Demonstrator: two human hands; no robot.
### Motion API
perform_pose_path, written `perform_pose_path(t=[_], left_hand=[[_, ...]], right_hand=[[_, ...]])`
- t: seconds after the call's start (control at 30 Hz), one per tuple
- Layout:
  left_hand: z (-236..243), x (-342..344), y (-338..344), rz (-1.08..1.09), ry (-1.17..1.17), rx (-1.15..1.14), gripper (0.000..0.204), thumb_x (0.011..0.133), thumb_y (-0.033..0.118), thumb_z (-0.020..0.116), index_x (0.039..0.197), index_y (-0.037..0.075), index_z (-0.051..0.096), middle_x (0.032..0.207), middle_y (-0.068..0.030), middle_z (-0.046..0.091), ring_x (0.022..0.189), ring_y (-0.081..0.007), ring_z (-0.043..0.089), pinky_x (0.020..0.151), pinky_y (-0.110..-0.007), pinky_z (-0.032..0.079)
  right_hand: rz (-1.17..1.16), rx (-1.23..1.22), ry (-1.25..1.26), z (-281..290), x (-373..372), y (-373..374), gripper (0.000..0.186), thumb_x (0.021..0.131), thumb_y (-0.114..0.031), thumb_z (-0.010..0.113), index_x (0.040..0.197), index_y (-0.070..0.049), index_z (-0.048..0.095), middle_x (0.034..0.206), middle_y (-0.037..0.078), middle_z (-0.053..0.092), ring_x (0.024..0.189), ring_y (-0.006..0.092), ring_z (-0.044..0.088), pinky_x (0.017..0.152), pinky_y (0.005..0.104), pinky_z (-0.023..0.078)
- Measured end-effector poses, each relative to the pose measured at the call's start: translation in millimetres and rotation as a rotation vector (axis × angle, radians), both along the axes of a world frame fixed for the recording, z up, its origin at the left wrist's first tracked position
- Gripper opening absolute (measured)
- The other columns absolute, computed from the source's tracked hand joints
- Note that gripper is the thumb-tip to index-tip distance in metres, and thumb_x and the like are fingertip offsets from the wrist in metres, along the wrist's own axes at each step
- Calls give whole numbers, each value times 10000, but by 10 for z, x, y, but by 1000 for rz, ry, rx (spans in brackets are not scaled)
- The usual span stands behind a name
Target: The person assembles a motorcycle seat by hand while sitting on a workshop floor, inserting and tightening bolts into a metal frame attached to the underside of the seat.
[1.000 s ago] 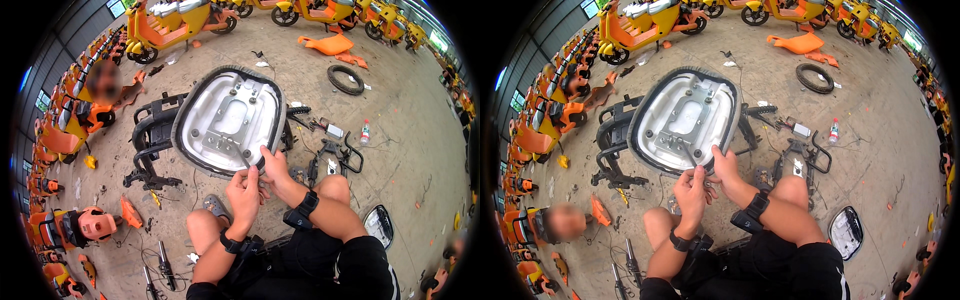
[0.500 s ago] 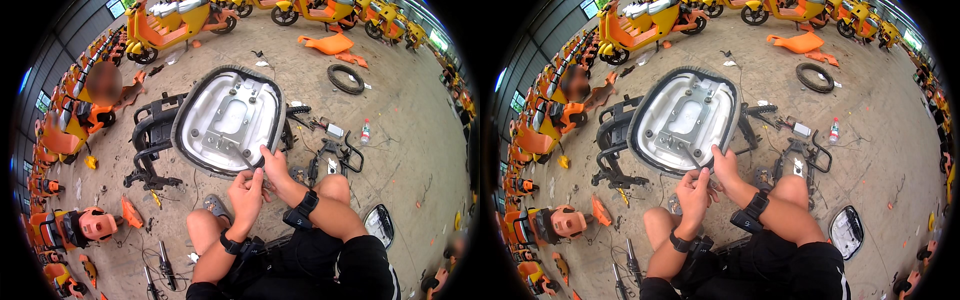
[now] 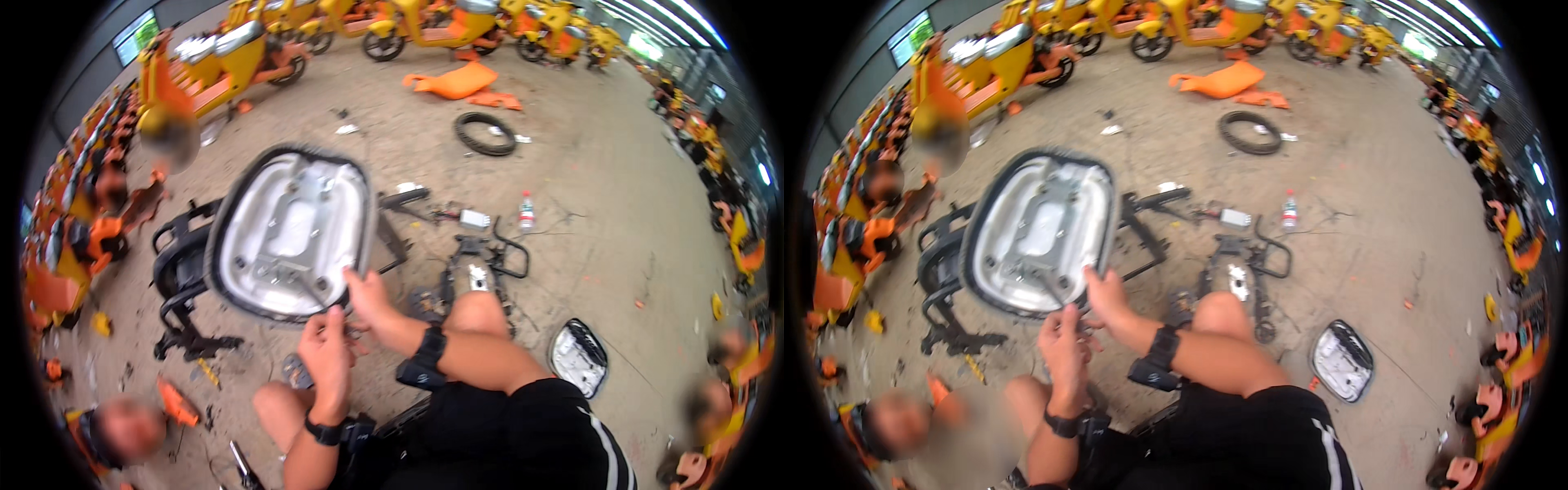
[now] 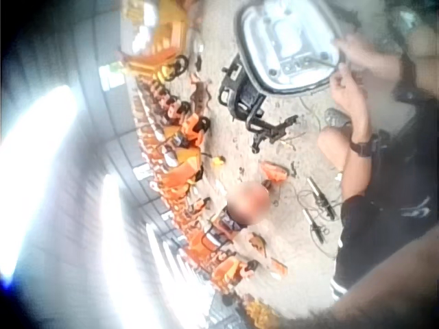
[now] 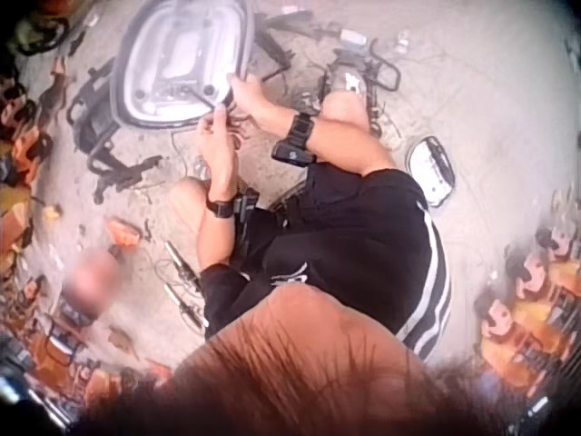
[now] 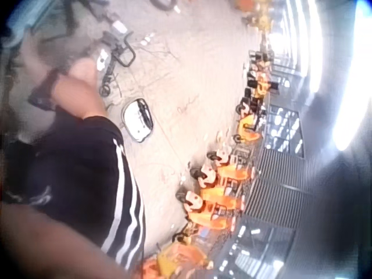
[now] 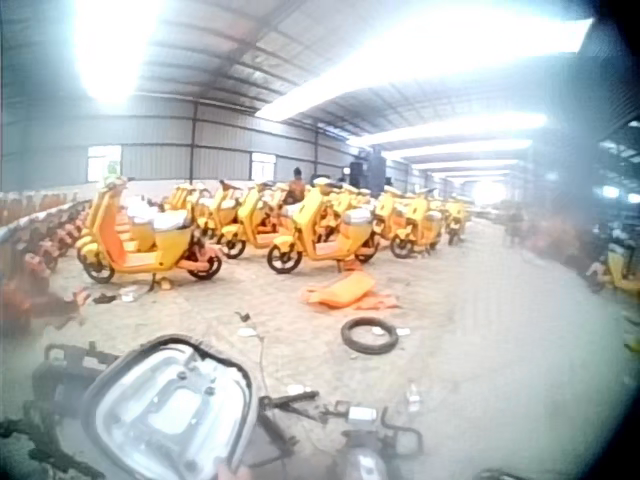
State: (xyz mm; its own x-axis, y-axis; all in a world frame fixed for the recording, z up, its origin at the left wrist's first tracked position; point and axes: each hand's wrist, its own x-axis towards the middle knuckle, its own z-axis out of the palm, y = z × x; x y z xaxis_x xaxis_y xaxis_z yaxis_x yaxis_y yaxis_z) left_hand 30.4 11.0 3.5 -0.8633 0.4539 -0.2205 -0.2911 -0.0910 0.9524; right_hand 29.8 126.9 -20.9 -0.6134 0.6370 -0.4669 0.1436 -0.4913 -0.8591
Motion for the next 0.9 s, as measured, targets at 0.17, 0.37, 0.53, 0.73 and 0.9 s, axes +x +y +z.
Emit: perform_pose_path(t=[0.17,0.37,0.53,0.73,0.9], left_hand=[[-11,-26,34,-14,-35,43,277,986,270,576,901,8,538,706,-173,672,393,-161,557,304,-209,299],[124,5,-63,4,-97,20,228,958,225,624,949,7,554,799,-167,694,489,-175,628,329,-211,364],[180,-23,-124,-43,-162,36,211,932,205,653,974,7,595,829,-119,677,532,-171,638,336,-222,390],[114,-32,-229,-128,-282,179,205,949,157,616,1062,-12,586,820,-131,649,497,-177,609,344,-249,407],[160,21,-225,-192,-300,186,216,965,169,585,1115,14,573,839,-100,622,488,-156,563,372,-243,388]], right_hand=[[-72,125,183,-427,-114,61,358,963,-297,568,1145,10,596,961,73,664,854,162,600,690,326,495],[14,65,160,-227,-69,35,401,971,-261,547,1255,22,549,1126,108,650,1000,164,583,881,314,450],[-34,113,177,-274,-90,51,404,968,-264,547,1250,24,555,1112,107,659,987,169,590,861,314,453],[-49,133,155,-304,-101,38,387,961,-260,553,1227,19,574,1080,104,667,967,168,597,859,316,452],[-45,95,173,-263,-101,39,385,963,-261,552,1227,19,576,1104,104,664,989,166,595,874,316,450]])
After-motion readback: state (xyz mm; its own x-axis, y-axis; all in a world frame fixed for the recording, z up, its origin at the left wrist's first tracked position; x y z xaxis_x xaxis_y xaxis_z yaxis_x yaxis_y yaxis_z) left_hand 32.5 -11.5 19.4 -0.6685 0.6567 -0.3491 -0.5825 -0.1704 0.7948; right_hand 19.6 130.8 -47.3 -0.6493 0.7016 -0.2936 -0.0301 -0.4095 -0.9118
